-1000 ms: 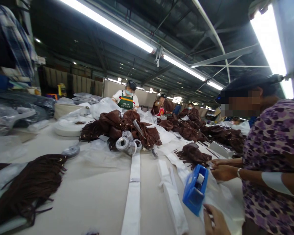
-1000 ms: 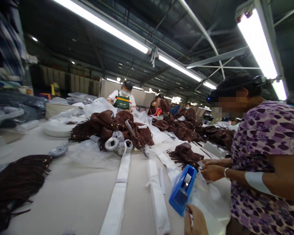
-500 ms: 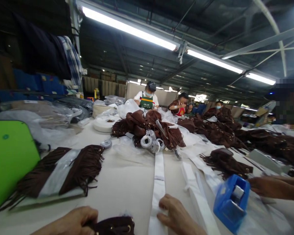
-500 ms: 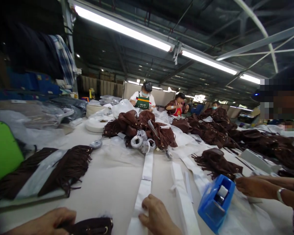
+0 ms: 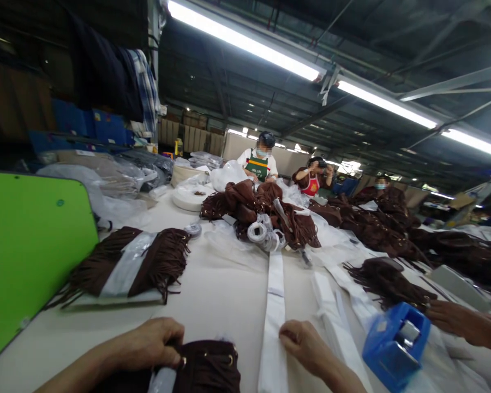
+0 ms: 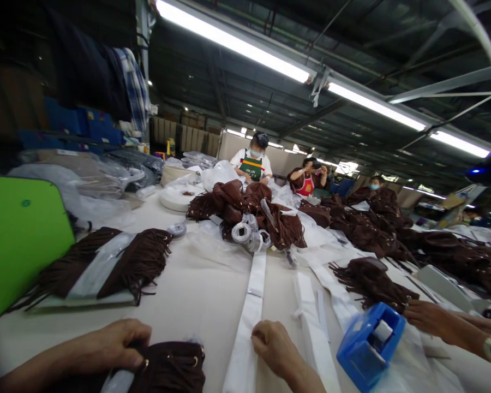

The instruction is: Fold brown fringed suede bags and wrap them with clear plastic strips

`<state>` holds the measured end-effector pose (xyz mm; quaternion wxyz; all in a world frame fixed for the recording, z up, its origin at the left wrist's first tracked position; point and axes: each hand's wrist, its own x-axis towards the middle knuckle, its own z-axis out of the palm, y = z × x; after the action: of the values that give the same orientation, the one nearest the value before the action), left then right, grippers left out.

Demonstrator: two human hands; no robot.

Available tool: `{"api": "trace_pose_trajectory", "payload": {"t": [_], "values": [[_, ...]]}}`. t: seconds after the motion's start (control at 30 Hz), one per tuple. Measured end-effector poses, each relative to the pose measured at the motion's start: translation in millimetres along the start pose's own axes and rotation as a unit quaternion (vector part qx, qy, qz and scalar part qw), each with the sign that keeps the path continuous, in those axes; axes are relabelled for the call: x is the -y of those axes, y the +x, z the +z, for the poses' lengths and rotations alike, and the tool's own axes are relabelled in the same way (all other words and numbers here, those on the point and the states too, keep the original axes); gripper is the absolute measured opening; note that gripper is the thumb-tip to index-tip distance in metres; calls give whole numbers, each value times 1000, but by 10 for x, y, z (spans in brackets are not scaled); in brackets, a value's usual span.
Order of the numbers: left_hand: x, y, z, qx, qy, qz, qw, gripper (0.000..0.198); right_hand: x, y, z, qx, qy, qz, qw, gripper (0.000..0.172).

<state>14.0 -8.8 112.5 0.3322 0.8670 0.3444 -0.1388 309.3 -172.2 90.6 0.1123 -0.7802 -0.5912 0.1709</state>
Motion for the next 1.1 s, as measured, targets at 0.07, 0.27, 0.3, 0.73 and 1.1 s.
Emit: {"api": "trace_pose_trajectory", "payload": {"t": [0.07, 0.27, 0.3, 0.73, 1.1], "values": [[-2, 1, -5, 4, 4, 0, 1000, 29, 29, -14, 13, -2, -7, -5, 1000, 18], [22, 11, -5, 6, 1, 8, 1000, 31, 95, 70, 72, 2, -83, -11, 997, 20], [28, 11, -3, 4, 1, 9, 1000, 30, 93, 90, 68, 5, -88, -12, 996, 23], [84, 35, 12, -8, -11, 33, 999, 29, 91, 99, -3, 32, -69, -18, 997, 19], [68, 14, -2, -2, -16, 29, 999, 29, 56, 218, 59, 30, -74, -20, 997, 24]]}}
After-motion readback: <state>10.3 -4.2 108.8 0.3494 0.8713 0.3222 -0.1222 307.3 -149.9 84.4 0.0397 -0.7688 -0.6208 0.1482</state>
